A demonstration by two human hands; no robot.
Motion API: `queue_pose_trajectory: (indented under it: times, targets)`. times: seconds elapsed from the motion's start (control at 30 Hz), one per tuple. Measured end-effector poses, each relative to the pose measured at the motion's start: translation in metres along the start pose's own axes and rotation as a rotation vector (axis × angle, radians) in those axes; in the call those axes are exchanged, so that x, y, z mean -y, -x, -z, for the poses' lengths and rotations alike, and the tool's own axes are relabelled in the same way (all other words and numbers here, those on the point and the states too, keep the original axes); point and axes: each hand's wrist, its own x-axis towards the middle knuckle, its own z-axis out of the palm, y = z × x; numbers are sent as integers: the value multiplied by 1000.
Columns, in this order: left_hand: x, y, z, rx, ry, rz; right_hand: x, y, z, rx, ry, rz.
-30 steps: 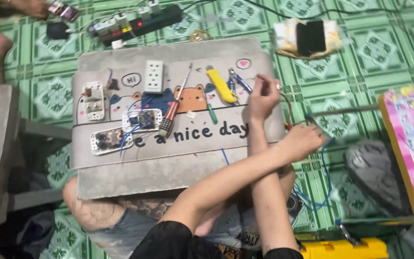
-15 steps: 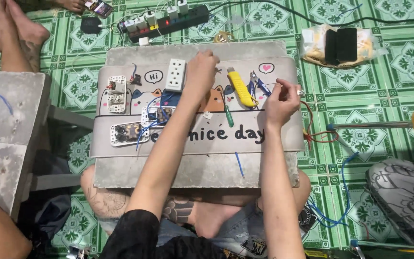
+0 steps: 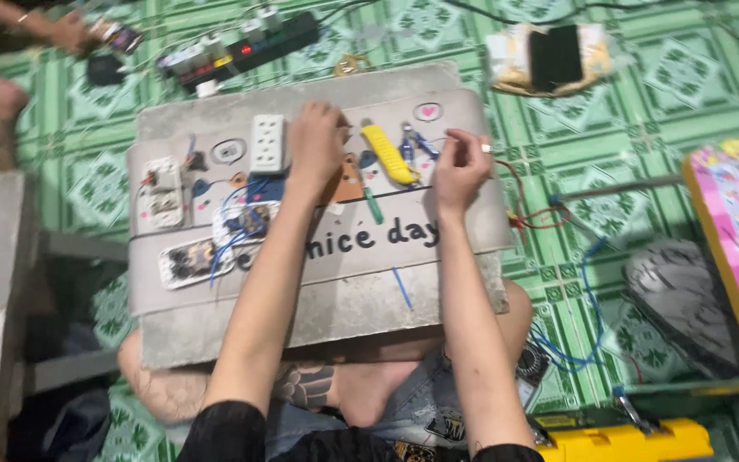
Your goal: The person sits on the floor and works on electrical outlet components using a utility knife to strip wires and a screwdriver to tighten connections. They handle multiple outlet units and wires, occasionally adjusting their position and tools.
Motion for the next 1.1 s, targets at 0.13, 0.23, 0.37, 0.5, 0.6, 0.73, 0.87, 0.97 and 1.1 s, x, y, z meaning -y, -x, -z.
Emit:
queue_pose_trajectory:
  times: [0.13,0.23,0.37,0.5,0.6,0.73,0.87,0.97,1.1]
  targets:
    - [-41,6,17,-31,274,-63,2,3,-1,9,-8,-111]
    - [-99,12,19,-5,489,-175,-2,7,-2,-3,-24,-202]
    - [-180,19,37,-1,468,-437,13,-1,25,97,-328,-327]
    - [-226,12,42,-85,258,-636,21,-1,14,80,-293,-267]
    - [-263,29,1,107,482,-709,9,1,-3,13,-51,-125]
    - [-310,56,-47,213,529,-693,21,-1,4,-3,-28,-118]
    - [-321,67,-82,219,309,-678,24,-3,7,26,-10,-118]
    - [-307,69,-69,223,280,-686,20,-3,7,48,-30,-117]
    - [-261,75,-9,152,334,-676,-48,12,-25,79,-231,-119]
